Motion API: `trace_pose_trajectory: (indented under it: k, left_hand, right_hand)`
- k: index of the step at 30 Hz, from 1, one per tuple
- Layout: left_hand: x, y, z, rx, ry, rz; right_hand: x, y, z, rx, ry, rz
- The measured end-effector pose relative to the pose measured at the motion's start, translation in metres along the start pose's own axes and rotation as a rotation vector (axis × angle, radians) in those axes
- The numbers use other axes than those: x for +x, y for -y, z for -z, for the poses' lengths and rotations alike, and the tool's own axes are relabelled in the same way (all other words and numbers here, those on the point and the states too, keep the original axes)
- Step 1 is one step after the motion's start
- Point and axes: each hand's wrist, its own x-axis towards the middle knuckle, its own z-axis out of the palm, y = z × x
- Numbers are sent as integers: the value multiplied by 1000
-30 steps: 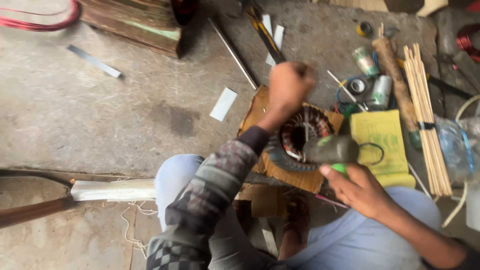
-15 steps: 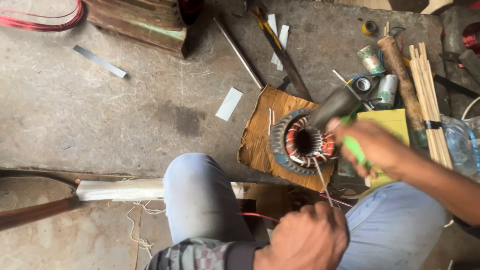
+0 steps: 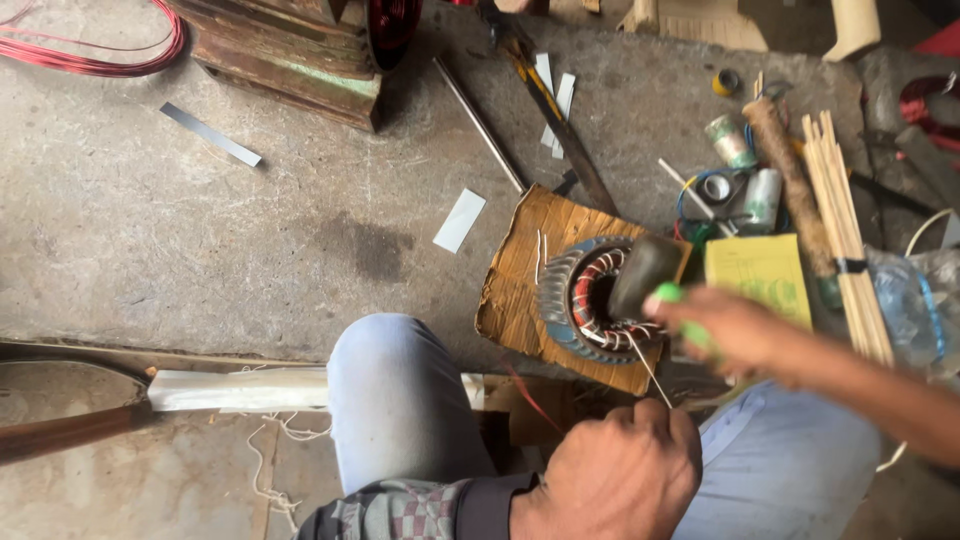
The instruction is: The person sits on the floor working on a copper-wound motor stator resting on cardboard. They thread white string through the stator slots, pull it tight to bind the coil windings, use a screwdriver to help tuck and tighten the string, and at the end reach for a plastic bag of supplies.
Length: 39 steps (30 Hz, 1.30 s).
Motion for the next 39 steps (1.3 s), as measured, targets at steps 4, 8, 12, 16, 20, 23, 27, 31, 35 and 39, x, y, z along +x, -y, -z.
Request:
trace_pose_trajectory:
  k: [4, 8, 12, 16, 20, 23, 27, 31, 35, 39]
  left_hand:
    - [2, -4, 2, -4, 14, 36]
    - [6, -6, 0, -8, 11, 23]
    - [10, -7, 0, -32, 24, 24]
    - [13, -6, 0, -53, 63, 30]
    - [13, -3, 4, -92, 98, 21]
    - [15, -6, 10, -119, 83, 35]
    - [16, -1, 25, -93, 50, 122]
    - [28, 22, 41, -120, -99, 119]
    - [59, 63, 54, -289, -368, 87]
    - [66, 98, 61, -225, -487, 170]
  right_hand:
    - [0, -2, 6, 213, -100, 331]
    - [-10, 13, 16, -229, -19, -187]
    - [-17, 17, 24, 111, -93, 448]
    - [-15, 4, 17, -47, -58, 202]
    - [-15, -11, 20, 49, -91, 424]
    - [-10, -8, 14, -261, 101, 248]
    - [17, 8, 38, -175, -168, 301]
    - [73, 35, 96, -770, -790, 788]
    - [136, 75, 119, -1068, -802, 575]
    - [162, 95, 126, -1008, -668, 407]
